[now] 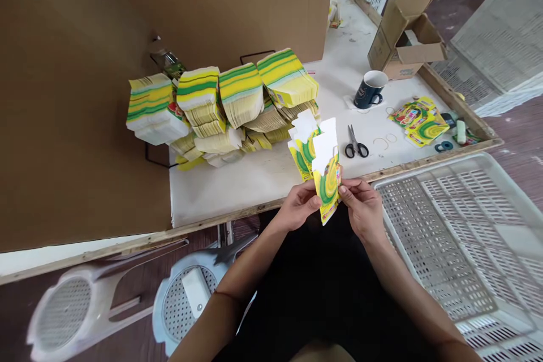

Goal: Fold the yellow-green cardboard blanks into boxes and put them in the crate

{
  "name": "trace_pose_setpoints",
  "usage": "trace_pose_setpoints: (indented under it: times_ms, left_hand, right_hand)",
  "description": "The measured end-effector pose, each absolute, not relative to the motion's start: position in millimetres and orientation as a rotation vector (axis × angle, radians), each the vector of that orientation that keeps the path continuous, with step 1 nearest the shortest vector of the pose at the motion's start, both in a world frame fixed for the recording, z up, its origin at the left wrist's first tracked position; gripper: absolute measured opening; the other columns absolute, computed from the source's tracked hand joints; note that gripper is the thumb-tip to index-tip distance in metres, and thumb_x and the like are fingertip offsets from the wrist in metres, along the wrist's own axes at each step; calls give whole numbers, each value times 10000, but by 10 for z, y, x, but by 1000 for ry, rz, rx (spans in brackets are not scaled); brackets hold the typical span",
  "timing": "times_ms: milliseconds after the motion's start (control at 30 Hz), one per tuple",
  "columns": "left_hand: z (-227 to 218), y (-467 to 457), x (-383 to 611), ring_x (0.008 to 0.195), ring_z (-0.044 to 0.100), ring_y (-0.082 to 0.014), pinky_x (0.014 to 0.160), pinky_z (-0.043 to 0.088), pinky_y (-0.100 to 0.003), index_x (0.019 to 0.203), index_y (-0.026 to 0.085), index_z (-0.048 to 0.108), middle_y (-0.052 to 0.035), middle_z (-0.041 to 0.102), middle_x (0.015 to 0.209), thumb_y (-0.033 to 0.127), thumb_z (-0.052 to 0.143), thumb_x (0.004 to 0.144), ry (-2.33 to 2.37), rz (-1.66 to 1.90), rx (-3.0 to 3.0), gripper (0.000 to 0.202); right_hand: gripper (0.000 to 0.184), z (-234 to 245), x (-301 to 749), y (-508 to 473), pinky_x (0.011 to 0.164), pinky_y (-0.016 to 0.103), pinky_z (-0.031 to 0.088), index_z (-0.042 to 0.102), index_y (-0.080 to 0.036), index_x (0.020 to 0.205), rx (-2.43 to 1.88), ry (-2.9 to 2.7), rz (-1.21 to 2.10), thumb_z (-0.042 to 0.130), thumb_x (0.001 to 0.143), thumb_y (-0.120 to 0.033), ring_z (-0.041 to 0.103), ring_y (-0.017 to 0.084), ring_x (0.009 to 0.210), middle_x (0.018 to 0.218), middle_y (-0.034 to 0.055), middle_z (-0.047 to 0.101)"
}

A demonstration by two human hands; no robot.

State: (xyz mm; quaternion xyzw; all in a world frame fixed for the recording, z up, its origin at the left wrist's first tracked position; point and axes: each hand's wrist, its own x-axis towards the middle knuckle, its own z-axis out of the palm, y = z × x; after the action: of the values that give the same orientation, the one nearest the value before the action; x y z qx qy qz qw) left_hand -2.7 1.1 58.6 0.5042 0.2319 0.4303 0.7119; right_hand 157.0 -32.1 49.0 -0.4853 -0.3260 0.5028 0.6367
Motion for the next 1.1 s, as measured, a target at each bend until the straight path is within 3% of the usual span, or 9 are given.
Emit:
trace_pose_setpoints:
  times_ms: [133, 433, 567, 700, 867, 1000, 1100]
  left_hand:
    - [569, -4, -16, 1226, 670, -360, 1057, 529, -479, 1083, 182, 787, -144, 759, 1215, 678, 794, 709, 565, 960, 1028, 621]
    - [687, -56, 46, 1263, 649, -367, 1132, 470, -500, 1070, 200, 796, -136, 740, 1264, 613, 849, 689, 580, 995, 992, 565]
    - [705, -58, -3, 1255, 655, -386, 1090, 507, -533, 1084, 196, 779, -150, 758, 1219, 677, 834, 657, 579, 979, 936, 646]
    - [722, -47, -60, 1250, 657, -412, 1028, 548, -561, 1118, 206, 760, -164, 753, 1227, 756, 781, 649, 553, 950, 888, 722]
    - [693, -82, -8, 1211, 685, -377, 1040, 549, -531, 1080, 222, 758, -126, 779, 1172, 649, 871, 609, 613, 997, 835, 646]
    - [698, -119, 10, 1195, 695, -356, 1049, 546, -501, 1026, 209, 772, -112, 792, 1125, 593, 903, 601, 603, 1007, 815, 588]
    - [702, -123, -4, 1188, 696, -353, 1042, 546, -488, 1016, 197, 775, -118, 795, 1108, 585, 897, 621, 614, 995, 786, 567]
  right_hand:
    - [338, 527, 1578, -319, 744, 369, 616, 748, -239, 861, -1151, -790, 1146, 886, 692, -497, 723, 203, 762, 801, 37, 774]
    - [380, 527, 1583, -412, 757, 369, 618, 770, -248, 989, -1207, -927, 1116, 874, 715, -491, 721, 203, 801, 910, 47, 789]
    - [306, 558, 1694, -419, 757, 360, 598, 781, -244, 963, -1234, -979, 1070, 849, 759, -462, 703, 202, 814, 937, 54, 781]
    - [283, 710, 1839, -417, 723, 333, 546, 771, -253, 1072, -1374, -1089, 841, 762, 859, -439, 659, 188, 810, 1014, 59, 763]
    - [354, 788, 1736, -434, 592, 307, 479, 780, -233, 1118, -1419, -1399, 883, 765, 831, -440, 599, 167, 659, 884, 40, 769]
    - [366, 733, 1644, -458, 620, 321, 491, 775, -235, 1153, -1414, -1453, 798, 731, 860, -449, 601, 181, 687, 940, 52, 779]
    - [316, 731, 1656, -481, 608, 314, 479, 787, -245, 1098, -1384, -1503, 783, 710, 882, -464, 583, 178, 662, 856, 39, 753]
